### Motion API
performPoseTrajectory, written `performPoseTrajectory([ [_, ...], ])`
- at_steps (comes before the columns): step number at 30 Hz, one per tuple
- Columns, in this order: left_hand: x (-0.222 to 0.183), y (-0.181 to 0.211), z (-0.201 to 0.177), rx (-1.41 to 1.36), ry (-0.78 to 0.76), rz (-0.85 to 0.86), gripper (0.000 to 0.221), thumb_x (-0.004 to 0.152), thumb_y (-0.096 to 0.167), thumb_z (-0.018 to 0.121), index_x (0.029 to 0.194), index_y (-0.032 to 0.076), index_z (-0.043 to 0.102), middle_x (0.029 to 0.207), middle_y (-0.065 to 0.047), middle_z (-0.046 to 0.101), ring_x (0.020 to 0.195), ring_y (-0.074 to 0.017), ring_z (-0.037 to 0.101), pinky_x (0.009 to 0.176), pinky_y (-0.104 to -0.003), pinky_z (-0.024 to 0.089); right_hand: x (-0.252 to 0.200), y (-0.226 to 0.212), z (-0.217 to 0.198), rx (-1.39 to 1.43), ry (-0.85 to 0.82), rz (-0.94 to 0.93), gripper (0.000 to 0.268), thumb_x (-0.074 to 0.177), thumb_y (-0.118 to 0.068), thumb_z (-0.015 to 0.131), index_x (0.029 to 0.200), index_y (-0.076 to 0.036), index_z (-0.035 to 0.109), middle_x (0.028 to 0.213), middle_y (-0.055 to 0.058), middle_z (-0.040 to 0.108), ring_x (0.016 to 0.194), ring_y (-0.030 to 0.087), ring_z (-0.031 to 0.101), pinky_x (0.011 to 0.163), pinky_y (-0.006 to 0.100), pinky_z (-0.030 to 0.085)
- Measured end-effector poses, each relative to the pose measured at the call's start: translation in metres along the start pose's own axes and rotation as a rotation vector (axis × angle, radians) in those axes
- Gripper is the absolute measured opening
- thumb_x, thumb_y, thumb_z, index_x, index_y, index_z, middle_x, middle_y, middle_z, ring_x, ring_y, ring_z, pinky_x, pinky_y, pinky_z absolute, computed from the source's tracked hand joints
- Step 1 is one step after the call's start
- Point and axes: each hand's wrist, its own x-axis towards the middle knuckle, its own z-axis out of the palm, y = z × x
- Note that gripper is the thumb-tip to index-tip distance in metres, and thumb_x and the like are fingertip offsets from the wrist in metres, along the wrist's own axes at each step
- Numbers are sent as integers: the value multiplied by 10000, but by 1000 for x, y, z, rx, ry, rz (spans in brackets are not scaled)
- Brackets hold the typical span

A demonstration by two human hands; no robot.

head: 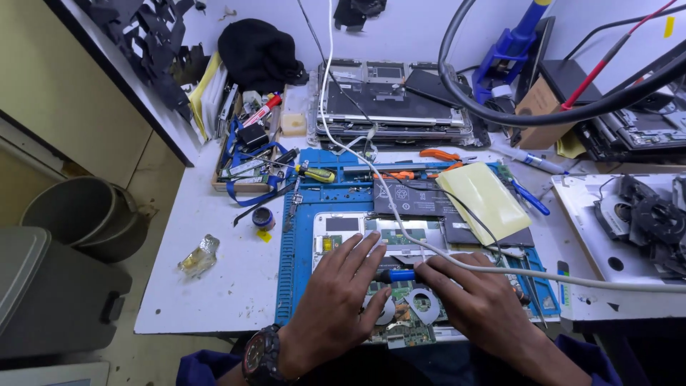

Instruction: Repairing a laptop motherboard by unscrewing components and soldering electronic parts.

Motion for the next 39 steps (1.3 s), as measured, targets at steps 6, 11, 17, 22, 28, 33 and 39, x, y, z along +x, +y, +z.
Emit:
performPoseTrajectory([
  [6, -3, -2, 6, -6, 7, 0, 431, 986, 234, 554, 1346, 2, 609, 1482, -230, 542, 1363, -437, 481, 1074, -590, 386, 2, -2, 1, 4, 20, -11, 355, 921, 3, 608, 1265, -73, 653, 1189, 125, 702, 1016, 330, 711, 771, 441, 541],
  [11, 1, -2, 10, -26, 39, 7, 256, 975, 126, 567, 1192, 14, 643, 1430, -214, 587, 1334, -429, 516, 1043, -570, 437, 7, -8, 0, 43, 54, -2, 283, 972, -12, 584, 1241, -47, 665, 1151, 141, 694, 888, 319, 645, 736, 440, 528],
  [17, 0, -3, 18, 40, 126, 35, 272, 949, 11, 565, 1213, -2, 625, 1372, -211, 619, 1333, -409, 540, 1059, -533, 463, 9, -13, 3, 68, 61, 8, 280, 1002, -18, 508, 1233, 5, 664, 1120, 172, 692, 859, 329, 655, 744, 450, 529],
  [22, 1, 0, 11, 40, 203, 60, 50, 988, 62, 589, 1038, 65, 580, 1335, -208, 624, 1319, -417, 554, 1027, -539, 473, 10, -15, 1, 124, 60, 5, 351, 976, 36, 475, 1282, 7, 643, 1155, 164, 696, 935, 326, 695, 765, 445, 565],
  [28, 2, 2, -6, 129, 115, 47, 458, 1013, 296, 591, 1397, 49, 568, 1528, -195, 495, 1430, -433, 431, 1101, -575, 398, 9, -16, 0, 118, 77, 19, 326, 1004, -18, 487, 1294, 16, 631, 1132, 186, 687, 846, 333, 671, 701, 444, 538],
  [33, 1, 0, 1, 116, 116, 58, 164, 976, 140, 619, 1124, 73, 591, 1460, -210, 557, 1395, -472, 472, 1068, -595, 412, 10, -18, 1, 54, 87, 30, 287, 1011, -77, 584, 1275, 11, 654, 1088, 172, 700, 804, 321, 653, 693, 454, 522],
  [39, -1, 3, 0, 79, 101, 82, 500, 941, 289, 757, 1340, 79, 541, 1535, -188, 475, 1454, -445, 420, 1128, -587, 395, 16, -21, -3, 85, 74, 13, 293, 1025, -47, 489, 1255, 14, 659, 1107, 159, 714, 849, 313, 708, 687, 420, 547],
])
